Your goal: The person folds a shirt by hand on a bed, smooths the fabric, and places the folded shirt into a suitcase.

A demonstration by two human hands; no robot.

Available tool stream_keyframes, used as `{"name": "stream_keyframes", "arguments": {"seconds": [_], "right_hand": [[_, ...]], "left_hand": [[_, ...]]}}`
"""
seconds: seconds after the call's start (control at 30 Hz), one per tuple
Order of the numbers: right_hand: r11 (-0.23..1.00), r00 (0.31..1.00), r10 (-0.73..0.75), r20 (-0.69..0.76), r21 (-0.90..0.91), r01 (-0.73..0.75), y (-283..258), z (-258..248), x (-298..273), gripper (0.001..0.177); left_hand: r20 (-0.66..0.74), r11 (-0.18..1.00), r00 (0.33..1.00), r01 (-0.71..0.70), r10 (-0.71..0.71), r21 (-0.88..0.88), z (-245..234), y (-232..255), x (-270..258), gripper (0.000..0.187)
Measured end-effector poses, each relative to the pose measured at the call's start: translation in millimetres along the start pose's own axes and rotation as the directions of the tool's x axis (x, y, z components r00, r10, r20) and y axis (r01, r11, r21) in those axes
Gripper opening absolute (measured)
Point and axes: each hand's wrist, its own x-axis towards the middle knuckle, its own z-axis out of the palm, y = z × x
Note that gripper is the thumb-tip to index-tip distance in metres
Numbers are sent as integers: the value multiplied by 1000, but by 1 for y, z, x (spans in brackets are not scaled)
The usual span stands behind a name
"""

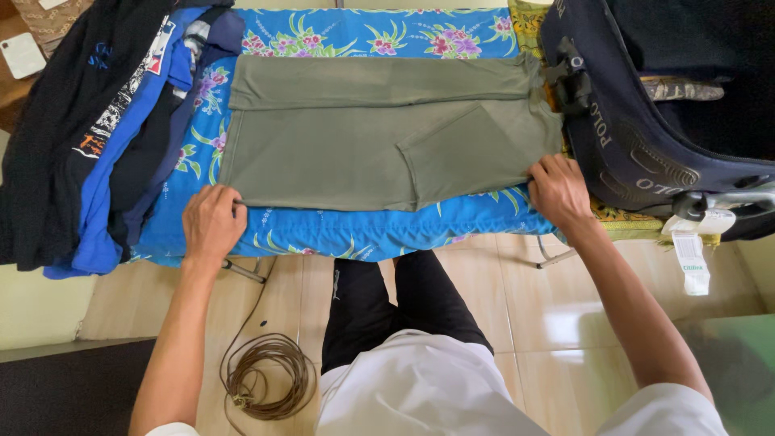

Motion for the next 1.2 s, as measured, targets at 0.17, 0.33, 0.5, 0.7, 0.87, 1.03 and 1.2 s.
{"name": "stream_keyframes", "arguments": {"seconds": [0.17,0.33,0.5,0.7,0.87,1.03,1.2], "right_hand": [[999,998,49,-33,-13,-50,9,17,10,10],[990,989,137,-56,-30,-138,17,24,22,11],[986,987,145,-72,-73,-150,26,29,37,10],[963,981,174,-90,-193,-188,38,45,55,5],[926,975,210,-75,-304,-223,48,67,65,7],[897,968,235,-82,-366,-249,56,87,73,6],[866,966,255,-47,-434,-250,67,107,83,6]], "left_hand": [[17,1000,1000,13,-13,4,10,-11,16,7],[43,1000,999,10,-10,7,25,-27,33,7],[-35,992,998,-51,56,119,42,-46,53,11],[-18,989,996,-82,84,121,78,-77,94,6],[-44,983,993,-101,109,151,109,-94,134,8],[44,980,998,-58,51,191,134,-102,162,14],[122,973,993,-30,2,230,168,-111,175,14]]}}
